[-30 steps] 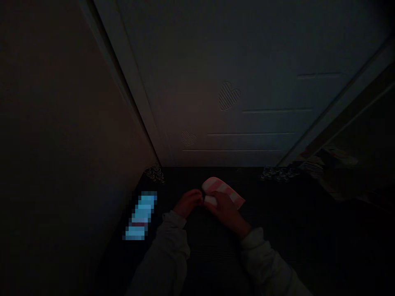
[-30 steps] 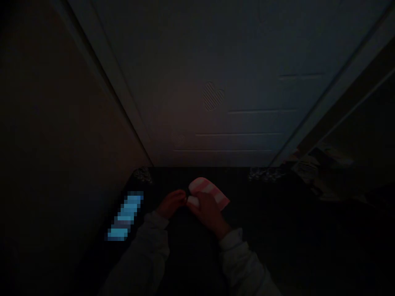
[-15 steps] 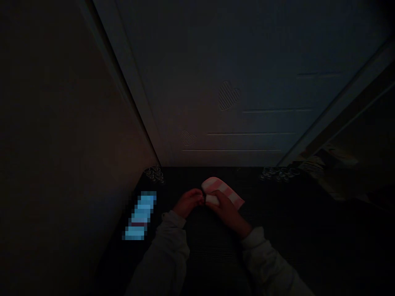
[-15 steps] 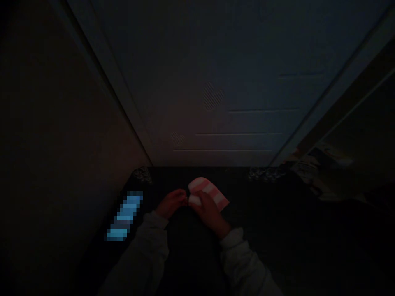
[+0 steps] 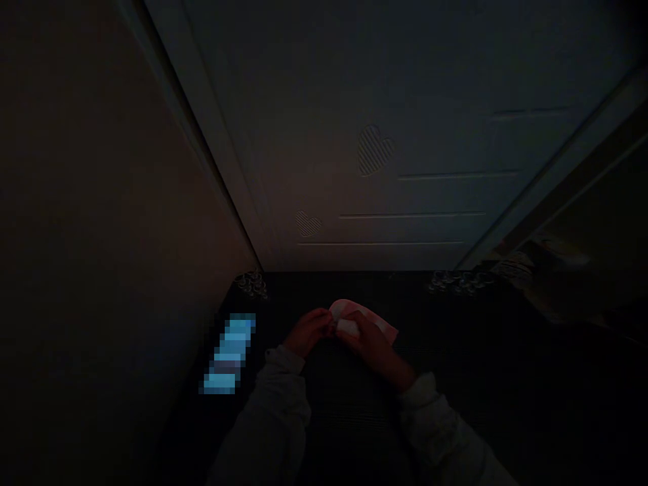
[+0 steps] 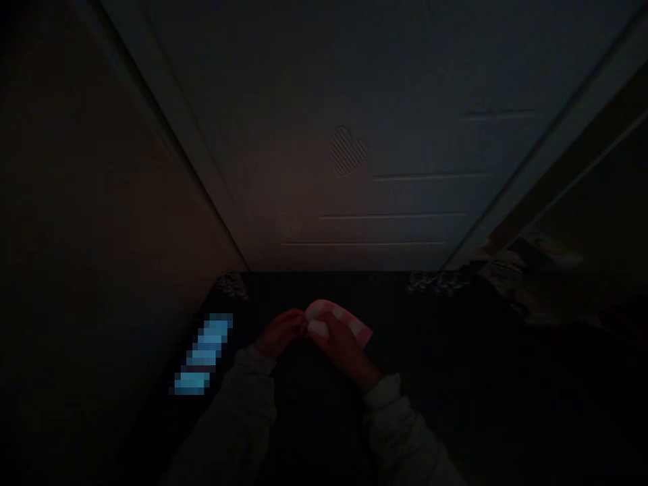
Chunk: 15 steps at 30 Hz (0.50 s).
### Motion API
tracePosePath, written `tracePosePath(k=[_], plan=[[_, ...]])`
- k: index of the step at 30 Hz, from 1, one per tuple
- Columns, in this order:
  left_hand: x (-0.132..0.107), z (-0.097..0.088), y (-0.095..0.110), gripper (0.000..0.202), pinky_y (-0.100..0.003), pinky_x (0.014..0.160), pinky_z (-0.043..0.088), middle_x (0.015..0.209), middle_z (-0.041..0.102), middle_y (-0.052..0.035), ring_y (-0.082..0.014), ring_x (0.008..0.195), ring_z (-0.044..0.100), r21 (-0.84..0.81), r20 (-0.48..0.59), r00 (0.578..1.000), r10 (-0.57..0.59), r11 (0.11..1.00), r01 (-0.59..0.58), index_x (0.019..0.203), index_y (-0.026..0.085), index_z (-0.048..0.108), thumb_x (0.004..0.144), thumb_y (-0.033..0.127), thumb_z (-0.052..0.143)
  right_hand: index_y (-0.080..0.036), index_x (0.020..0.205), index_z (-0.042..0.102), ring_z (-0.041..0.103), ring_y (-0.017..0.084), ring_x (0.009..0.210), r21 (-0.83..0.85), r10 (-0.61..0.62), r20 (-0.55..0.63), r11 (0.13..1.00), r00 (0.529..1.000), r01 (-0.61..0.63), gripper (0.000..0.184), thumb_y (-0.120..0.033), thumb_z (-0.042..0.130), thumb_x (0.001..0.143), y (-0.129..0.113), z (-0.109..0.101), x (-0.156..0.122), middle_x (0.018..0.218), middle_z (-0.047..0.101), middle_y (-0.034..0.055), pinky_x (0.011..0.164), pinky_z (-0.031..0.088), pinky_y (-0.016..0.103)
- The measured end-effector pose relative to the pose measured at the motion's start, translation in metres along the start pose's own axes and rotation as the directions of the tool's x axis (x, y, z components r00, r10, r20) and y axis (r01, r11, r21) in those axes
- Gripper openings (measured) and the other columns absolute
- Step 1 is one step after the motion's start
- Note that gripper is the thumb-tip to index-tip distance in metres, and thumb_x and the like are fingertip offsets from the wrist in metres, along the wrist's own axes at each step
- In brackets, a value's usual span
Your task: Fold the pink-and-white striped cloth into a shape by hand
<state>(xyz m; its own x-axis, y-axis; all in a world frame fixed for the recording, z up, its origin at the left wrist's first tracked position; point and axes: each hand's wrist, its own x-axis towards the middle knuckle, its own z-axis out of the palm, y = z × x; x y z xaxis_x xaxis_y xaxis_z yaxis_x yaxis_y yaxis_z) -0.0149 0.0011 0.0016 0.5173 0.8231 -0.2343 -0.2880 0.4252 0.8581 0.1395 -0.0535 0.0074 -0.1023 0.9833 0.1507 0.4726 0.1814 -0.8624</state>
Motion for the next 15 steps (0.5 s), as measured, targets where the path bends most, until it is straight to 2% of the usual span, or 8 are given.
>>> tracePosePath(k=[9,15], plan=[[-0.0018,0.0022,0.0018,0.022,-0.024,0.056,0.036,0.060,0.051,0.0012,-0.0089,0.056,0.047,0.023,-0.032,0.999,0.011,1.000,-0.010,0.073,0.013,0.056,0.059,0.027,0.066,-0.018,0.097,0.051,0.056,0.018,0.088,0.012,-0.066,-0.056,0.998,0.996,0.067,0.021,-0.027,0.050,0.077,-0.0016,-0.0016,-0.0016,0.096,0.060,0.0059,0.079,0.044,0.033],[-0.0002,-0.0007,0.0004,0.022,-0.025,0.058,0.037,0.062,0.052,0.0011,-0.0089,0.058,0.048,-0.024,-0.056,0.998,-0.005,1.000,0.003,0.074,0.013,0.056,0.058,0.024,0.067,-0.020,0.112,0.047,0.051,0.020,0.104,0.035,-0.077,-0.052,0.996,0.996,0.079,0.033,-0.030,0.047,0.080,0.0070,0.0008,-0.0024,0.114,0.055,0.0081,0.089,0.040,0.038]])
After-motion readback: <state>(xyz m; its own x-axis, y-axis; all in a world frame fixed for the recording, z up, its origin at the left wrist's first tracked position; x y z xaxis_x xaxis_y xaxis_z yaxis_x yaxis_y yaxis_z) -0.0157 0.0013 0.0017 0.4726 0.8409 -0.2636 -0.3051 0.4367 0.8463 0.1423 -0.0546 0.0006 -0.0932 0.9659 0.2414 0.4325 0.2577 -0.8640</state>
